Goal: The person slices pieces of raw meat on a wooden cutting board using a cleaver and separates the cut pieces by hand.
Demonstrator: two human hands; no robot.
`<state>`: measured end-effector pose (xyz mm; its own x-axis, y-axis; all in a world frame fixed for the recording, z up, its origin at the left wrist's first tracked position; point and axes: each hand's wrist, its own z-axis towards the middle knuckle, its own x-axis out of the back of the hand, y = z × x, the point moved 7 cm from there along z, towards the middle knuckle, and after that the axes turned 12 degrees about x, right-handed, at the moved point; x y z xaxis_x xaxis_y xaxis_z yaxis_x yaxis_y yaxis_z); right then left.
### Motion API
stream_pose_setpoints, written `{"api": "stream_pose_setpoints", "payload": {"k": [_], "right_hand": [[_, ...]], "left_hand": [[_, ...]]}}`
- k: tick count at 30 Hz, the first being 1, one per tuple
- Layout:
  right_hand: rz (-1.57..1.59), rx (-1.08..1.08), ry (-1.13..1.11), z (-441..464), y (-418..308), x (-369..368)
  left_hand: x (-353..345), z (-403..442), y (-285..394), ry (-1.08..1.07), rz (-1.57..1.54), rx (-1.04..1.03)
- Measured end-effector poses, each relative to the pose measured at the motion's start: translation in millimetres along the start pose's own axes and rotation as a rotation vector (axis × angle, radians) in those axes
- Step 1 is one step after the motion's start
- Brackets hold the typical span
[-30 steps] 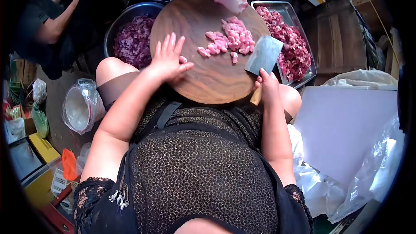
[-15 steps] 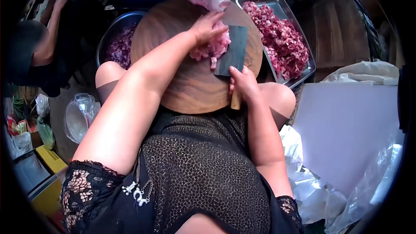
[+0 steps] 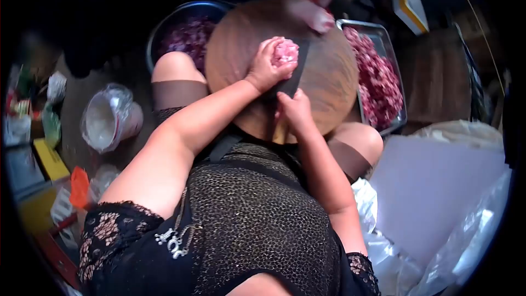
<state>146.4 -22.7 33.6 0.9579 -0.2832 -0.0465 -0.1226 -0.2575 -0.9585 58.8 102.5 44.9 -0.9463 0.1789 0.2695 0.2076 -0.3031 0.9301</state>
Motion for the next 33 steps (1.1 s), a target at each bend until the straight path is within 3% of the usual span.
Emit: {"api": "stream_pose_setpoints", "payload": {"k": [2,5,7,8,12,14,15,16,18,19,20,23,27,29,31,33], "right_hand": [[-0.086,0.049,-0.07,13,-32,-30],[-0.246,0.164,-0.156,32,-90,-81],[-0.352,0.26,-0.193,41,-126,-109],[-0.366,0.363,-0.184,44,-143,-120],[-0.274,0.356,-0.271,59,-171,-145],[-0.278,0.363,-0.226,52,-175,-142],[-0.284,0.362,-0.231,49,-173,-137],[-0.266,0.338,-0.212,48,-166,-126],[-0.286,0.327,-0.184,39,-146,-99],[-0.324,0.351,-0.177,31,-139,-84],[-0.469,0.336,-0.177,23,-134,-67],[-0.482,0.266,-0.092,1,-107,-5],[-0.514,0.247,0.002,-15,-99,81],[-0.513,0.355,0.128,-23,-121,109],[-0.359,0.492,0.173,-21,-129,137],[0.044,0.447,0.213,-4,-113,156]], "left_hand": [[32,11,-1,0.098,0.037,0.069],[99,42,27,0.224,0.215,-0.032],[135,69,20,0.312,0.091,-0.107],[156,86,11,0.372,0.074,-0.074],[233,128,-4,0.496,0.096,0.183],[242,155,-66,0.339,-0.277,0.234],[237,149,-62,0.167,-0.577,0.308],[234,139,-61,0.071,-0.669,0.576],[254,147,-112,0.368,-0.683,0.73],[268,142,-97,0.64,-0.563,0.646],[269,140,-90,0.571,-0.668,0.614],[287,138,-114,0.753,-0.509,0.678],[274,137,-102,0.625,-0.622,0.62],[255,134,-82,0.521,-0.491,0.591],[219,138,-63,0.44,-0.241,0.547],[160,137,-35,0.267,-0.109,0.294]]}}
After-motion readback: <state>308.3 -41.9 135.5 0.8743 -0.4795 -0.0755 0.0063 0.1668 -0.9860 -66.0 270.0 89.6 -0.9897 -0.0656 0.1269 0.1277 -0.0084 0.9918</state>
